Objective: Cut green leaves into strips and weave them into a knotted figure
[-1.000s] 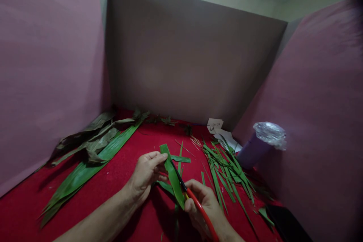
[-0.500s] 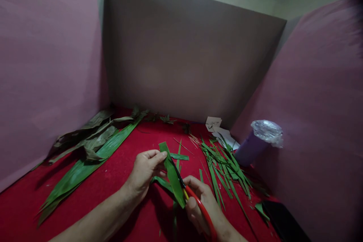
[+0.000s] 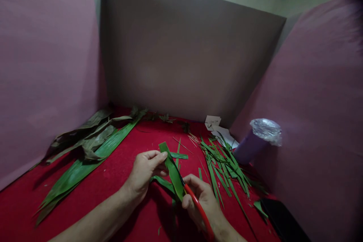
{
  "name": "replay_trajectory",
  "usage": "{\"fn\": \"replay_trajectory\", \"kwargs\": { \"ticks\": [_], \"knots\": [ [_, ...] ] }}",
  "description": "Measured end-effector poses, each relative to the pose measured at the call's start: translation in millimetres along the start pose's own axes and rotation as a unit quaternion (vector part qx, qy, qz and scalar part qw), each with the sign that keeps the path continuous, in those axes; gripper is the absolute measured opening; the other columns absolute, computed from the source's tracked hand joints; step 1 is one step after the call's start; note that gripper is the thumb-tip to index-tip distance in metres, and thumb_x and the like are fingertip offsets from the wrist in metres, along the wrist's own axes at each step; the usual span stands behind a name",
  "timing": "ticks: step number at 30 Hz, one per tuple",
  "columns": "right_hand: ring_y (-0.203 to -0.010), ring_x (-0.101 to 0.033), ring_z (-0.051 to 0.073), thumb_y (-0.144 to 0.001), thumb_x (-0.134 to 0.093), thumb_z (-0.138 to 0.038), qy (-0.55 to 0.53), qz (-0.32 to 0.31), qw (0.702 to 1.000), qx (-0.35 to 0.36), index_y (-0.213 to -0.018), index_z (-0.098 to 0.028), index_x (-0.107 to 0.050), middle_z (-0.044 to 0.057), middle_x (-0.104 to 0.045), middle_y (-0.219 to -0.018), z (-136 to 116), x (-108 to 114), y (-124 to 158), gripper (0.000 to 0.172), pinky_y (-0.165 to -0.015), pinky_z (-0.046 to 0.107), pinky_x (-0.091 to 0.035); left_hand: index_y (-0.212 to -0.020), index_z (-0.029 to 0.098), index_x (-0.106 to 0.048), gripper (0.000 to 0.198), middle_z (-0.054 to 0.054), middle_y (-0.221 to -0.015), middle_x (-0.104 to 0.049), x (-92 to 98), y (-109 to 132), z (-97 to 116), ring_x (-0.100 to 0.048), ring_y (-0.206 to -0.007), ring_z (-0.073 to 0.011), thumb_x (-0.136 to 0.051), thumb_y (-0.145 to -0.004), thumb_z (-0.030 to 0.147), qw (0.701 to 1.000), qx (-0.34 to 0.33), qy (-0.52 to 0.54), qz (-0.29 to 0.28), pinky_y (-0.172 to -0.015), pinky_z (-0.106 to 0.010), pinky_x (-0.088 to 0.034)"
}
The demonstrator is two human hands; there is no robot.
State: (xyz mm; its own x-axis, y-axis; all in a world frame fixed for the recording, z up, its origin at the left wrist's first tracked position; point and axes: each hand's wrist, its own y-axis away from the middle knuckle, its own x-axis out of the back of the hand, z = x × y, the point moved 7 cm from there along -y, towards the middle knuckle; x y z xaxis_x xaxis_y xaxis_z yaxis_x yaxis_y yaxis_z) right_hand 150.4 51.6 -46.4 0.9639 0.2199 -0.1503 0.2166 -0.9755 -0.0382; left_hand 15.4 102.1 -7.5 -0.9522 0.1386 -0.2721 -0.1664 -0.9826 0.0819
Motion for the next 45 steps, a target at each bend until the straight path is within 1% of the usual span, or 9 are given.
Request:
{"fn": "replay_trajectory", "kwargs": {
  "ticks": [3, 7, 11, 16, 20, 24, 31, 37, 45],
  "knots": [
    [-0.041, -0.029, 0.004, -0.053, -0.076, -0.046, -0.035, 0.014, 0.999, 0.008, -0.077, -0.017, -0.049, -0.007, -0.047, -0.049, 6.0, 1.7, -1.7, 0.046, -0.041, 0.017, -0.019, -0.059, 0.014, -0.057, 0.025, -0.003, -0.055, -0.063, -0.8, 1.3, 0.5, -0.058, -0.051, -0.0124, -0.060, -0.072, 0.035, 1.000, 0.000, 0.001, -0.006, -0.050, -0.023, -0.044],
    [-0.040, -0.023, 0.004, -0.055, -0.074, -0.048, -0.006, 0.025, 1.000, -0.013, -0.080, -0.017, -0.048, -0.008, -0.045, -0.047, 5.3, 1.8, 0.3, 0.048, -0.040, 0.018, -0.017, -0.060, 0.014, -0.058, 0.026, -0.006, -0.058, -0.065, -2.1, 1.3, 2.8, -0.059, -0.052, -0.0138, -0.060, -0.072, 0.036, 1.000, 0.002, 0.002, -0.020, -0.051, -0.024, -0.044],
    [-0.045, -0.023, 0.005, -0.055, -0.071, -0.055, 0.061, 0.013, 0.998, 0.005, -0.078, -0.017, -0.049, -0.009, -0.037, -0.050, -10.5, -1.6, 3.6, 0.050, -0.042, 0.018, -0.017, -0.061, 0.013, -0.058, 0.024, -0.005, -0.058, -0.065, -2.2, -0.3, 5.1, -0.059, -0.051, -0.0128, -0.061, -0.072, 0.035, 0.999, 0.015, 0.011, -0.028, -0.051, -0.023, -0.045],
    [-0.050, -0.029, 0.007, -0.059, -0.063, -0.063, 0.073, -0.038, 0.996, 0.020, -0.083, -0.017, -0.048, -0.006, -0.044, -0.056, -18.0, -8.5, 4.5, 0.054, -0.045, 0.020, -0.021, -0.063, 0.012, -0.060, 0.024, -0.007, -0.061, -0.067, -5.8, 1.1, 5.5, -0.061, -0.053, -0.0132, -0.060, -0.072, 0.035, 0.999, 0.023, 0.010, -0.049, -0.051, -0.022, -0.045],
    [-0.051, -0.027, 0.007, -0.060, -0.064, -0.061, 0.074, -0.031, 0.996, 0.029, -0.084, -0.017, -0.048, -0.006, -0.041, -0.058, -18.6, -7.0, 4.5, 0.053, -0.046, 0.020, -0.020, -0.066, 0.012, -0.061, 0.025, -0.008, -0.064, -0.068, -6.6, 2.6, 3.6, -0.061, -0.055, -0.0137, -0.059, -0.074, 0.036, 0.998, 0.021, 0.009, -0.054, -0.052, -0.022, -0.045],
    [-0.050, -0.025, 0.007, -0.060, -0.068, -0.055, 0.084, -0.012, 0.996, 0.027, -0.082, -0.017, -0.049, -0.008, -0.037, -0.055, -13.2, -2.6, 4.0, 0.048, -0.045, 0.019, -0.019, -0.066, 0.012, -0.062, 0.025, -0.009, -0.064, -0.068, -6.9, 2.2, 1.8, -0.061, -0.055, -0.0139, -0.059, -0.073, 0.036, 0.998, 0.027, 0.007, -0.054, -0.052, -0.023, -0.045],
    [-0.038, -0.024, 0.004, -0.053, -0.070, -0.058, 0.006, -0.006, 1.000, -0.005, -0.081, -0.019, -0.043, -0.007, -0.049, -0.047, 6.1, 0.0, 0.0, 0.055, -0.037, 0.018, -0.016, -0.064, 0.012, -0.062, 0.025, -0.008, -0.061, -0.067, -8.0, 2.5, 2.1, -0.060, -0.053, -0.0135, -0.061, -0.071, 0.036, 0.998, 0.030, 0.011, -0.049, -0.050, -0.022, -0.044],
    [-0.049, -0.031, 0.007, -0.064, -0.068, -0.049, 0.068, -0.020, 0.997, 0.028, -0.082, -0.018, -0.048, -0.005, -0.047, -0.056, -11.5, -4.7, 3.5, 0.041, -0.046, 0.019, -0.024, -0.060, 0.013, -0.061, 0.025, -0.005, -0.058, -0.066, -6.9, 2.4, 5.5, -0.059, -0.051, -0.0123, -0.062, -0.070, 0.035, 0.998, 0.029, 0.016, -0.048, -0.049, -0.021, -0.044],
    [-0.053, -0.026, 0.009, -0.063, -0.062, -0.059, 0.095, -0.032, 0.994, 0.032, -0.083, -0.018, -0.046, -0.005, -0.040, -0.061, -19.7, -8.5, 6.0, 0.048, -0.047, 0.020, -0.022, -0.064, 0.011, -0.063, 0.026, -0.007, -0.059, -0.065, -12.1, 5.3, 3.0, -0.059, -0.050, -0.0121, -0.062, -0.070, 0.036, 0.997, 0.034, -0.002, -0.064, -0.049, -0.021, -0.044]
  ]
}}
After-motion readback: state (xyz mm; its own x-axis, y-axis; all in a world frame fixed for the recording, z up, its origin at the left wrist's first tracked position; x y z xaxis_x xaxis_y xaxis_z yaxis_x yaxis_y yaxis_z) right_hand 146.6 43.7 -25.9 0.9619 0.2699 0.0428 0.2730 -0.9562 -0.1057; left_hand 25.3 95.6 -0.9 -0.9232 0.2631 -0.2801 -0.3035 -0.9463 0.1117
